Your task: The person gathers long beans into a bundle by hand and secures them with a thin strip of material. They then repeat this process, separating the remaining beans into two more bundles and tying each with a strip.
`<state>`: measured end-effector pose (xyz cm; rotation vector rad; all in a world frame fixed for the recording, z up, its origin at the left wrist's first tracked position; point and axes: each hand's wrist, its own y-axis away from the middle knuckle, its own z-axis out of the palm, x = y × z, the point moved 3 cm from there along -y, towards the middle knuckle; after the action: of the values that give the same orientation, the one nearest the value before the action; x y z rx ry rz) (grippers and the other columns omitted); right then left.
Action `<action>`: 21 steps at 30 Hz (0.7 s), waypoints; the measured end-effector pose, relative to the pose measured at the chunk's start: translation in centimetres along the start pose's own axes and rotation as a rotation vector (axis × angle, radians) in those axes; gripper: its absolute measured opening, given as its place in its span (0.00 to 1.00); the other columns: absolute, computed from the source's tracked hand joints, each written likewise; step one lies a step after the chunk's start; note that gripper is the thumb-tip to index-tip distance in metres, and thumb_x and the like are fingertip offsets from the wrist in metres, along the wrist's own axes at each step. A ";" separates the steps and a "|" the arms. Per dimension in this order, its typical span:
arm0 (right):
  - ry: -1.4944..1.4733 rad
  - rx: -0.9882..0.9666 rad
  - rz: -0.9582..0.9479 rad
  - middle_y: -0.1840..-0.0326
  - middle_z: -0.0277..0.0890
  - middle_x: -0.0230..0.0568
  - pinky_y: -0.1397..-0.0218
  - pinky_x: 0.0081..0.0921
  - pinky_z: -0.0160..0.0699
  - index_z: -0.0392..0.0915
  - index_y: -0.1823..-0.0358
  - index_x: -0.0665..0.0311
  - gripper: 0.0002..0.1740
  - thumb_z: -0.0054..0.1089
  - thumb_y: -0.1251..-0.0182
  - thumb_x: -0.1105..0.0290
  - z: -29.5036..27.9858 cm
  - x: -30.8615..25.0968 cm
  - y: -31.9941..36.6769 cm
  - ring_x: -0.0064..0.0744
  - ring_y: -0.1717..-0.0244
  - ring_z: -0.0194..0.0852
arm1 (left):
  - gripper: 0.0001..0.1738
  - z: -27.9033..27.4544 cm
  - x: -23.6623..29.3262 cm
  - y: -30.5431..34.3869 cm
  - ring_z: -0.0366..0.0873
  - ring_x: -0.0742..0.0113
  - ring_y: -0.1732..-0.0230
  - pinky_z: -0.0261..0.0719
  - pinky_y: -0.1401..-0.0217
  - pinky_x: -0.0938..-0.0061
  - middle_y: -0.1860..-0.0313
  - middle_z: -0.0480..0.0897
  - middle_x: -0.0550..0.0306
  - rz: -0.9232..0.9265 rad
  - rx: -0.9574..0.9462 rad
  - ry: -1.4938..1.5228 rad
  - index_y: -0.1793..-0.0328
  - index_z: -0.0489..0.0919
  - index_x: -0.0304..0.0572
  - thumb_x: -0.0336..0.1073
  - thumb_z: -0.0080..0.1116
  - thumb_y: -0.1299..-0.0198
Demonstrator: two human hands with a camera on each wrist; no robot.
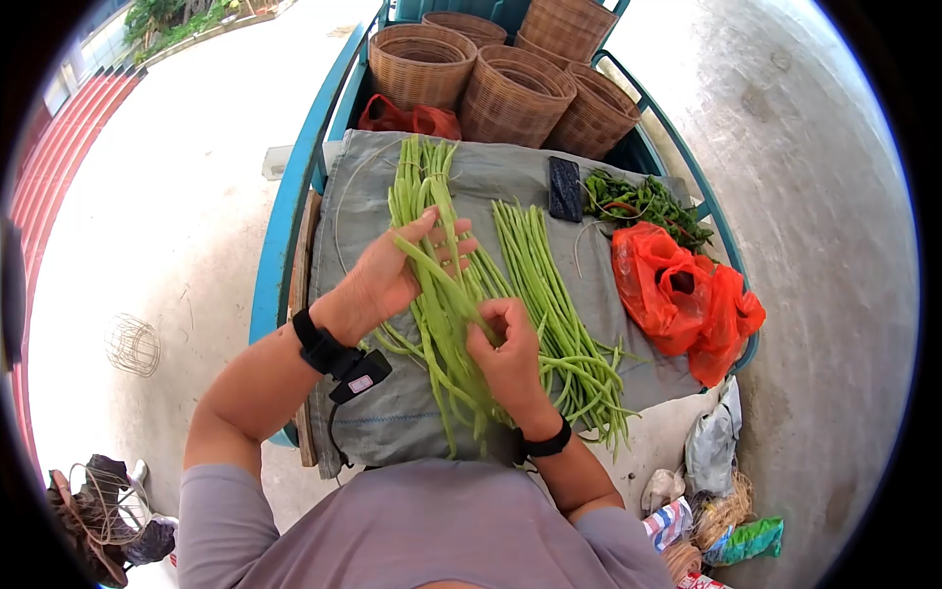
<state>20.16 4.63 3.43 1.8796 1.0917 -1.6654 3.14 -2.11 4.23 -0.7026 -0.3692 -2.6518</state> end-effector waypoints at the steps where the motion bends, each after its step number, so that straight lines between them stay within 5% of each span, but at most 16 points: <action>1: -0.007 -0.009 0.000 0.66 0.68 0.27 0.63 0.15 0.66 0.68 0.59 0.63 0.10 0.59 0.38 0.81 0.0 0.3 0.1 0.14 0.67 0.65 | 0.21 0.0 0.0 0.0 0.75 0.53 0.39 0.77 0.39 0.61 0.38 0.76 0.47 -0.002 -0.003 -0.001 0.34 0.67 0.40 0.44 0.46 0.26; 8: -0.046 -0.061 0.056 0.66 0.68 0.26 0.65 0.15 0.64 0.69 0.59 0.63 0.09 0.59 0.37 0.79 0.0 1.3 -0.1 0.14 0.68 0.64 | 0.20 0.4 0.0 0.0 0.79 0.61 0.51 0.81 0.45 0.62 0.52 0.78 0.54 -0.013 -0.045 0.008 0.35 0.69 0.42 0.41 0.50 0.28; 12: 0.031 0.091 -0.064 0.65 0.66 0.27 0.65 0.16 0.65 0.70 0.60 0.64 0.08 0.60 0.36 0.77 -0.6 -0.3 -0.4 0.14 0.69 0.62 | 0.19 -0.3 -0.1 -0.3 0.78 0.66 0.58 0.82 0.49 0.65 0.60 0.75 0.59 -0.027 -0.112 -0.027 0.35 0.69 0.43 0.39 0.51 0.29; 18: -0.017 0.214 -0.039 0.66 0.66 0.28 0.65 0.17 0.66 0.70 0.61 0.64 0.07 0.61 0.36 0.76 -0.5 -1.4 -3.0 0.16 0.70 0.62 | 0.16 0.6 -0.4 0.1 0.79 0.59 0.49 0.82 0.46 0.64 0.51 0.79 0.55 0.005 0.008 -0.071 0.39 0.71 0.39 0.39 0.49 0.28; 21: 0.049 0.200 -0.056 0.66 0.67 0.28 0.65 0.18 0.67 0.70 0.62 0.64 0.08 0.62 0.37 0.77 0.8 -0.5 -3.5 0.16 0.70 0.63 | 0.16 0.8 -0.2 0.0 0.78 0.55 0.44 0.81 0.44 0.64 0.43 0.78 0.50 -0.009 -0.118 -0.058 0.40 0.70 0.39 0.40 0.46 0.26</action>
<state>17.02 6.08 4.39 2.0396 1.0386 -1.8286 3.65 -1.80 4.85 -0.8173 -0.2328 -2.6836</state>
